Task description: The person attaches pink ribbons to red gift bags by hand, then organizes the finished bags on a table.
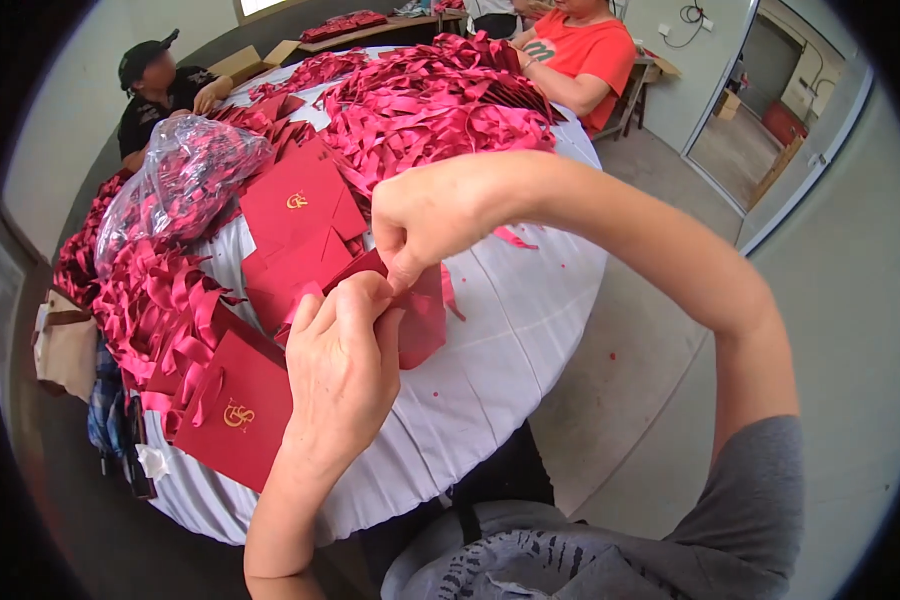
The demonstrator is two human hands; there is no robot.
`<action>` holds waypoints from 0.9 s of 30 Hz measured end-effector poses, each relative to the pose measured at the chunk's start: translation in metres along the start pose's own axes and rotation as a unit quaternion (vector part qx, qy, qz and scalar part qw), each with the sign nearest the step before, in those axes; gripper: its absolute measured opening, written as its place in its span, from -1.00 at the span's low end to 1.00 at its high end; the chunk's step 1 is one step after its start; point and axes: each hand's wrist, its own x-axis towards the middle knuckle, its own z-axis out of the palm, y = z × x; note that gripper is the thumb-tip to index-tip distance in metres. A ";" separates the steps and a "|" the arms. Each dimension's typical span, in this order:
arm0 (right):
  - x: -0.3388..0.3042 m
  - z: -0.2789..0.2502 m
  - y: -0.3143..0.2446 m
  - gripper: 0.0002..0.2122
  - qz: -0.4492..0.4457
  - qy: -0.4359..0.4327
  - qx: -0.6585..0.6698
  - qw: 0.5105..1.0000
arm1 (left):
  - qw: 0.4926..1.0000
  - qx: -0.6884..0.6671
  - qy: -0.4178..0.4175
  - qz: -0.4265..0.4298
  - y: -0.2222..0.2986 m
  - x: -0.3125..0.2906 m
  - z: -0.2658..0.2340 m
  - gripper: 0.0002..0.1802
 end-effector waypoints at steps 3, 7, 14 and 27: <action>0.001 0.005 0.002 -0.82 0.020 0.017 0.032 0.999 | 0.999 -0.021 -0.027 -0.003 0.001 0.003 -0.003 -0.74; 0.001 0.028 0.021 -0.85 -0.011 0.107 0.110 0.988 | 0.999 -0.035 -0.037 -0.013 0.001 0.003 -0.006 -0.76; -0.007 0.021 0.032 -0.85 -0.061 0.286 0.302 0.907 | 0.998 -0.041 -0.046 -0.016 -0.001 0.006 -0.009 -0.80; -0.011 0.059 0.081 -0.66 -0.181 0.269 0.608 0.725 | 0.994 -0.024 -0.106 -0.018 -0.004 0.008 -0.014 -0.78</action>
